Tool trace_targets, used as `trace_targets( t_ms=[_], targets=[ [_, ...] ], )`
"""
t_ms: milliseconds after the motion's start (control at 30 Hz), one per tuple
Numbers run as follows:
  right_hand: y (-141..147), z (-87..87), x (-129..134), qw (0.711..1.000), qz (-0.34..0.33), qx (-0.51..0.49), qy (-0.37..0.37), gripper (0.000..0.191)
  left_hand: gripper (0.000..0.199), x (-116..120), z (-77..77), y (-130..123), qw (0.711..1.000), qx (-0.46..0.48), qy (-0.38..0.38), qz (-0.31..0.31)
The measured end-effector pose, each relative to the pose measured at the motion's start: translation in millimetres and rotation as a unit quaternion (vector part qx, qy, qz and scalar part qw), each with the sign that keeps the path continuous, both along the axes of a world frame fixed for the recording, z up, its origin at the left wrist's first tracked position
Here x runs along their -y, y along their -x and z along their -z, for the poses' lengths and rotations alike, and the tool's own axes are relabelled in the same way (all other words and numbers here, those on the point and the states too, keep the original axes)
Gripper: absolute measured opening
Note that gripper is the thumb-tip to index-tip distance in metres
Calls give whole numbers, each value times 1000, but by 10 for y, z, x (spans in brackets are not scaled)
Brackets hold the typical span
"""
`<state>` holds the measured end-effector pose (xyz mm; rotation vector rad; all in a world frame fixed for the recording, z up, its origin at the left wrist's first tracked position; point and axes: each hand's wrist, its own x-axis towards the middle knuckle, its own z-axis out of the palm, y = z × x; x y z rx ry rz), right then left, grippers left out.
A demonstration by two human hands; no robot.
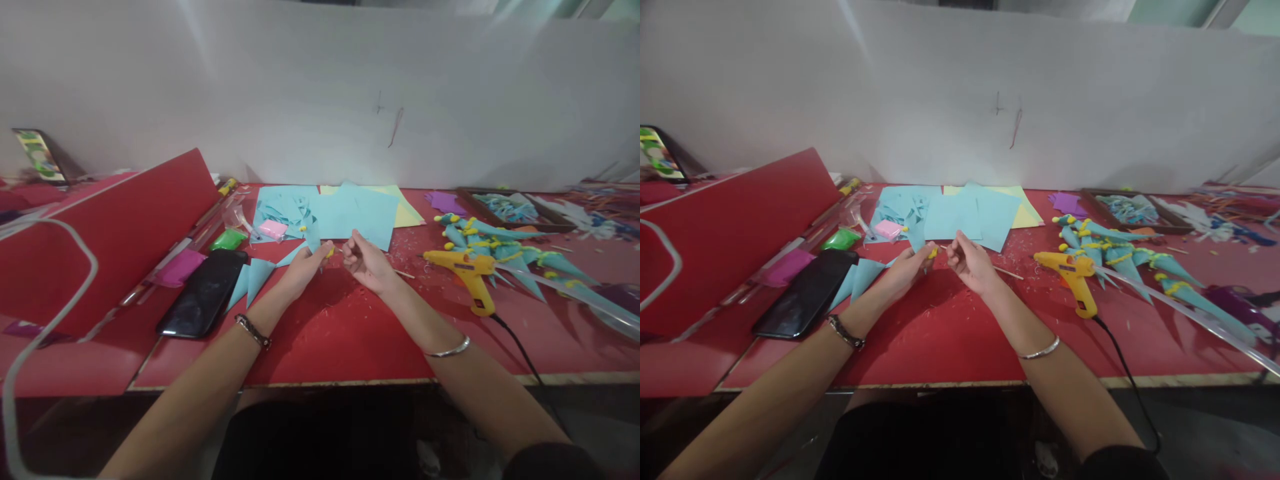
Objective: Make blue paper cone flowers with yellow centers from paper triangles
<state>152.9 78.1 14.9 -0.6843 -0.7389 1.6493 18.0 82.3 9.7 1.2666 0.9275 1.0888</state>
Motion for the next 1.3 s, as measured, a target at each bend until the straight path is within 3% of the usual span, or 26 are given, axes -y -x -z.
trace_targets(
  t_ms=[167,567,700,833,1067,1300],
  targets=[
    [-22,1,-6,999,-3,33,-16,51,33,-5,7,0,1000,-3,9,-2],
    [14,-3,-1,999,29,21,5,19,32,1,1,10,1000,-5,-10,5],
    [3,12,0,999,22,33,-13,21,32,-1,1,9,1000,-5,-7,4],
    [-22,39,-18,997,59,41,-16,24,32,-2,6,9,1000,-2,1,9],
    [-47,-34,2,998,31,60,-8,13,30,15,-10,8,1000,-1,-7,3],
    [-11,-32,10,996,58,56,22,8,32,-2,16,9,1000,12,-2,-3]
  ],
)
